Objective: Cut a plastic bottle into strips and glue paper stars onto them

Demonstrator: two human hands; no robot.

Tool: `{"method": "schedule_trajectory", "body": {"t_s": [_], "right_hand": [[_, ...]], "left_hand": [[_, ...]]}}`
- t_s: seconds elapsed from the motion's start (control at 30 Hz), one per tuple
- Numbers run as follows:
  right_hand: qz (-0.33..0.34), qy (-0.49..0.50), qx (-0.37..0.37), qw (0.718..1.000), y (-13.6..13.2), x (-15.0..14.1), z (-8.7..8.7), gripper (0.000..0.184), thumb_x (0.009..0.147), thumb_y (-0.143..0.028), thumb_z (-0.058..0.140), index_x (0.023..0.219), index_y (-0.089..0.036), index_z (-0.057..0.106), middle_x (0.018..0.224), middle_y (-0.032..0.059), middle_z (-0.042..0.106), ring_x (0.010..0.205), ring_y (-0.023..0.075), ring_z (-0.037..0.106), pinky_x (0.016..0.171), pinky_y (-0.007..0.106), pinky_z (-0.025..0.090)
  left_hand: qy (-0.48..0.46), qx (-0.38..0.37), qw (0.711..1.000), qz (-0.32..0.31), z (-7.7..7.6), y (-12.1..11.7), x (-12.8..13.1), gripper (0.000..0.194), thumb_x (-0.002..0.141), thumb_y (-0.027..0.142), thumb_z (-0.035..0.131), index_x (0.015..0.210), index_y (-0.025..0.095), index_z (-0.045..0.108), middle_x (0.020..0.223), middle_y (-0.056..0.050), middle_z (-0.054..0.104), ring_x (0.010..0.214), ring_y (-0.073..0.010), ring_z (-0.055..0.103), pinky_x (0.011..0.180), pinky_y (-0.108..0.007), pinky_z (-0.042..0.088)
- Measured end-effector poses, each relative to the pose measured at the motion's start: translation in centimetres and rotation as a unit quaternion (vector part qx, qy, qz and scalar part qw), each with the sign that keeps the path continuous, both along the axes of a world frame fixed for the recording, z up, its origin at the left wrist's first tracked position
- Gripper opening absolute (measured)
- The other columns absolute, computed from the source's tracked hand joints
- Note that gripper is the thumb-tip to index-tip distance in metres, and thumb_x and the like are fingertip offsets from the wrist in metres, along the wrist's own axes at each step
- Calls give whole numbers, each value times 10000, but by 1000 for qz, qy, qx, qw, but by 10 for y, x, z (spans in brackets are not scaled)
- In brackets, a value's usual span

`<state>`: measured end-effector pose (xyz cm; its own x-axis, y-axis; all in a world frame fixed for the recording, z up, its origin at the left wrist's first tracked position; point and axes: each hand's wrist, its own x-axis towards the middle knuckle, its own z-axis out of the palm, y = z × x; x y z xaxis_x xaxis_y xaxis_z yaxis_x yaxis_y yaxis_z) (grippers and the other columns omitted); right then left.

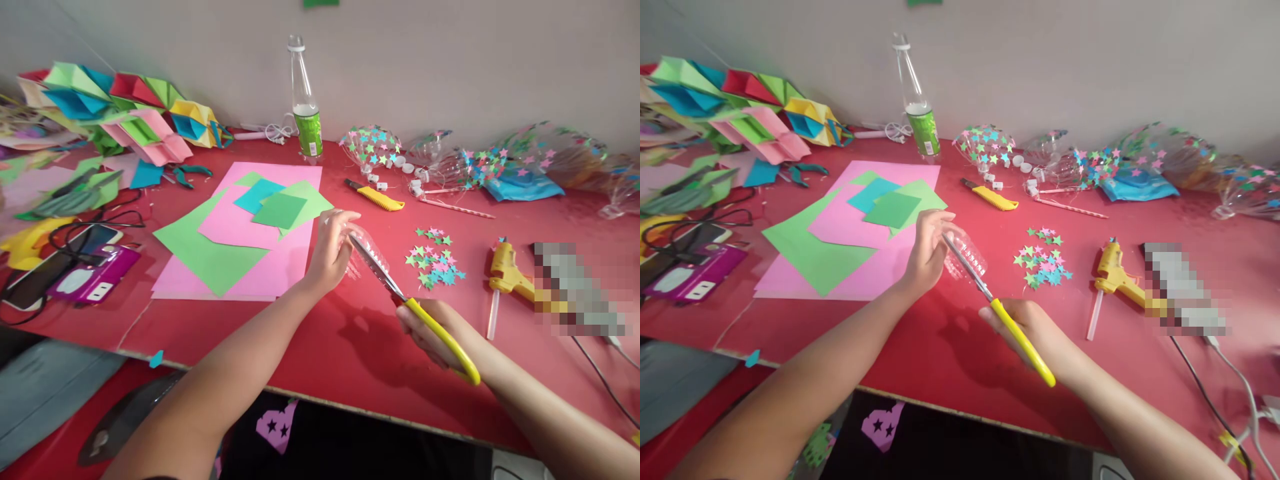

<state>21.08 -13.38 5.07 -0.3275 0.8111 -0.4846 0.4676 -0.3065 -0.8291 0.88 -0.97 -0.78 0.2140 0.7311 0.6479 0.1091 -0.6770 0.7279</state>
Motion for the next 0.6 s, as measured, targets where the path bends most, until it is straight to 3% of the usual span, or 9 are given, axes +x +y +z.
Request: {"method": "schedule_trajectory", "body": {"t_s": [0.2,0.4,0.6], "right_hand": [[-5,5,12,1000,2,1,-2,542,876,-718,442,676,-223,350,499,-91,311,375,52,323,350,184,267],[5,10,44,999,3,5,-9,506,920,-677,403,717,-213,414,512,-83,340,389,58,339,383,197,285],[3,4,16,1000,2,3,-5,537,915,-691,392,667,-217,356,500,-83,320,387,54,323,366,191,247]], "left_hand": [[-6,5,1000,-9,2,-1,-1,287,971,225,407,1246,273,472,1193,-81,390,935,-150,609,858,-375,552],[40,44,998,-25,8,-5,0,363,924,129,427,1255,269,477,1125,-90,447,1130,-238,531,939,-444,511],[50,41,998,-19,8,-6,1,370,909,99,412,1241,253,472,1126,-93,440,1173,-251,497,976,-473,477]]}}
